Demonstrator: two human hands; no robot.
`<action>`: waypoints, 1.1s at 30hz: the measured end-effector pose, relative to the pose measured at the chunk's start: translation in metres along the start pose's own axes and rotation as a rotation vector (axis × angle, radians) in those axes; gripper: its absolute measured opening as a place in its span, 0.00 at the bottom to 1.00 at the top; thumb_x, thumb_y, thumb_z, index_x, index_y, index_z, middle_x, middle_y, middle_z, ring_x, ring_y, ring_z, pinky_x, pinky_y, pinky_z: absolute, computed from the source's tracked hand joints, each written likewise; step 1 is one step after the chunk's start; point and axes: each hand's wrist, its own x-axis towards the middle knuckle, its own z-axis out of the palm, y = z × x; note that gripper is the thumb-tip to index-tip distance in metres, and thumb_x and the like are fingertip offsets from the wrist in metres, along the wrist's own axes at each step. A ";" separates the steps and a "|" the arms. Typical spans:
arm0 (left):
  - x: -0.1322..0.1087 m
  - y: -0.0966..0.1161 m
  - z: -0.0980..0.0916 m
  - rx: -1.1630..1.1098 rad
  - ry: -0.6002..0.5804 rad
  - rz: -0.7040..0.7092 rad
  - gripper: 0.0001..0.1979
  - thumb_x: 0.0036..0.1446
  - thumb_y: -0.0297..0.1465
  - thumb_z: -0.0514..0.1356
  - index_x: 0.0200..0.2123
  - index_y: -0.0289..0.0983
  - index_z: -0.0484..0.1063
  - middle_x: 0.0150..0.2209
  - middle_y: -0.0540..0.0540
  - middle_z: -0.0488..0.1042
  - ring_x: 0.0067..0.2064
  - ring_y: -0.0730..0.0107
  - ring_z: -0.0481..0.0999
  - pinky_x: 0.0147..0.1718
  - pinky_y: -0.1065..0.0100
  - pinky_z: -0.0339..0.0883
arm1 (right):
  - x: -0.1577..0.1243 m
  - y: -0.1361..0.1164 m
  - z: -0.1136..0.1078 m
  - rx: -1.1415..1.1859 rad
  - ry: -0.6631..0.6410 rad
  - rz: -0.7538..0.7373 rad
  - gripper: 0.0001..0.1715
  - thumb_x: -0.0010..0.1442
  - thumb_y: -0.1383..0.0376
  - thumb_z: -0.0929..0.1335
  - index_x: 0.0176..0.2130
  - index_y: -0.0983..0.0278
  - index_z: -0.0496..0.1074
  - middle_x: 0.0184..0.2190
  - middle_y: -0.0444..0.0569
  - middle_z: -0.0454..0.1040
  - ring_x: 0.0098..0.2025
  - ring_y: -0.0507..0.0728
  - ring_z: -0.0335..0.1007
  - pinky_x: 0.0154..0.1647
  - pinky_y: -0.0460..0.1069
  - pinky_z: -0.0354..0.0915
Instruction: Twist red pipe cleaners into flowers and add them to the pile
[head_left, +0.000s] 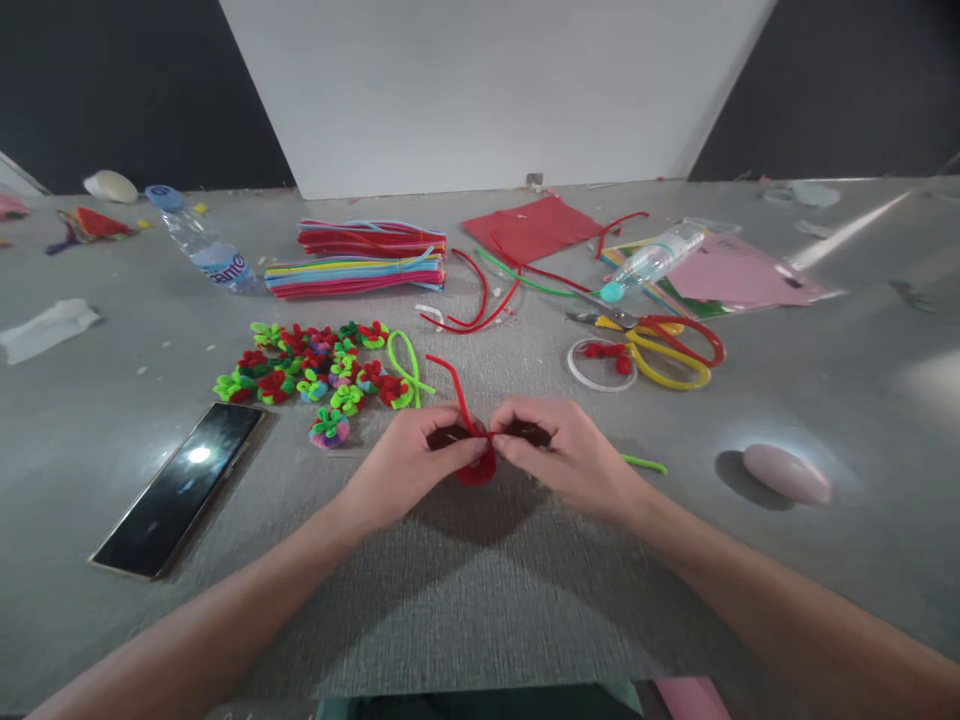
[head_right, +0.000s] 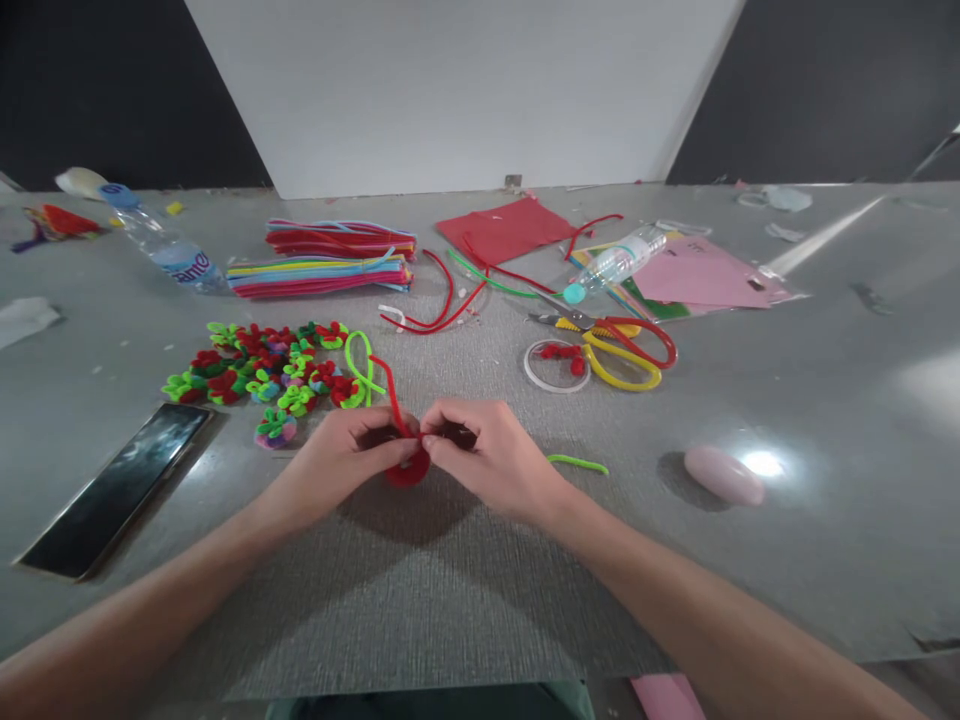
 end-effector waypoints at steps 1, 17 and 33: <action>0.000 -0.001 0.000 -0.040 -0.014 -0.011 0.09 0.64 0.34 0.65 0.34 0.35 0.79 0.32 0.48 0.79 0.36 0.68 0.76 0.38 0.68 0.67 | 0.000 -0.001 -0.001 0.017 -0.004 -0.011 0.08 0.65 0.67 0.66 0.33 0.63 0.73 0.27 0.40 0.70 0.28 0.49 0.61 0.30 0.46 0.57; -0.001 -0.003 0.000 -0.293 -0.079 -0.003 0.10 0.63 0.36 0.67 0.36 0.34 0.79 0.33 0.48 0.77 0.36 0.71 0.74 0.39 0.70 0.67 | 0.001 0.006 -0.007 -0.031 -0.050 -0.236 0.08 0.70 0.65 0.67 0.37 0.62 0.74 0.31 0.43 0.74 0.33 0.51 0.67 0.37 0.47 0.63; -0.003 0.002 -0.001 -0.130 -0.102 0.040 0.03 0.60 0.25 0.66 0.33 0.35 0.79 0.33 0.49 0.81 0.35 0.71 0.78 0.38 0.71 0.69 | -0.001 0.005 -0.001 -0.051 -0.046 -0.113 0.07 0.67 0.69 0.67 0.35 0.62 0.74 0.30 0.42 0.75 0.31 0.49 0.66 0.34 0.46 0.62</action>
